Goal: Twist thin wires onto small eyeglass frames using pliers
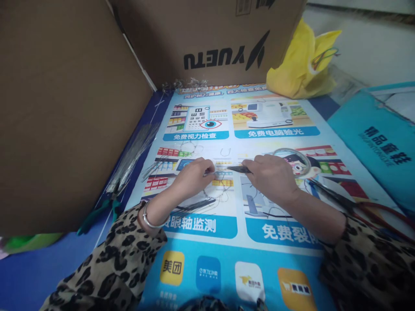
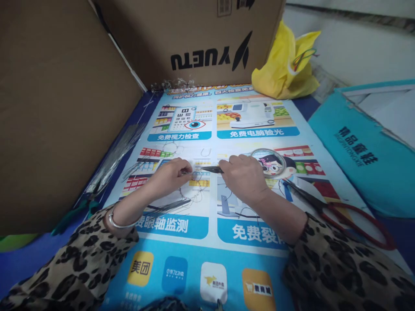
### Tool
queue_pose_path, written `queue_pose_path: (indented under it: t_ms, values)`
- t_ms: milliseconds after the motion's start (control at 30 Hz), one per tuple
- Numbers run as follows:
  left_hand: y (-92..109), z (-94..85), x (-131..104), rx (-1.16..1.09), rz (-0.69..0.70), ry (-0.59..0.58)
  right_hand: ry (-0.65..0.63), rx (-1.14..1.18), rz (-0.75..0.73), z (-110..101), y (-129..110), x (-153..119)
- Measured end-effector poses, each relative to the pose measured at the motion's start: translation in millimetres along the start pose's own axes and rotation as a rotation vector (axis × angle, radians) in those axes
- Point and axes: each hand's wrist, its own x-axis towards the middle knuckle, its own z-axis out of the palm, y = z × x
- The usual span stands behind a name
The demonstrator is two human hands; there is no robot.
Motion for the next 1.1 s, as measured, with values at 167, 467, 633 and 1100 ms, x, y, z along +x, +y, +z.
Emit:
queue_pose_path:
  t_ms: [167, 467, 633, 1100]
  values:
    - [1.6, -3.2, 0.8, -0.055, -0.004, -0.017, 0.058, -0.029, -0.059, 1.7, 1.2, -0.5]
    - [1.2, -3.2, 0.4, -0.467, -0.174, -0.134, 0.161, -0.006, -0.078, 1.1, 2.8, -2.1]
    - [6.6, -1.2, -0.3, -0.683, -0.273, -0.191, 0.16, -0.018, -0.096, -0.1, 3.5, -2.6]
    - [6.4, 4.0, -0.8, -1.087, -0.356, -0.169, 0.175, -0.052, -0.095, 3.9, 6.7, -2.6]
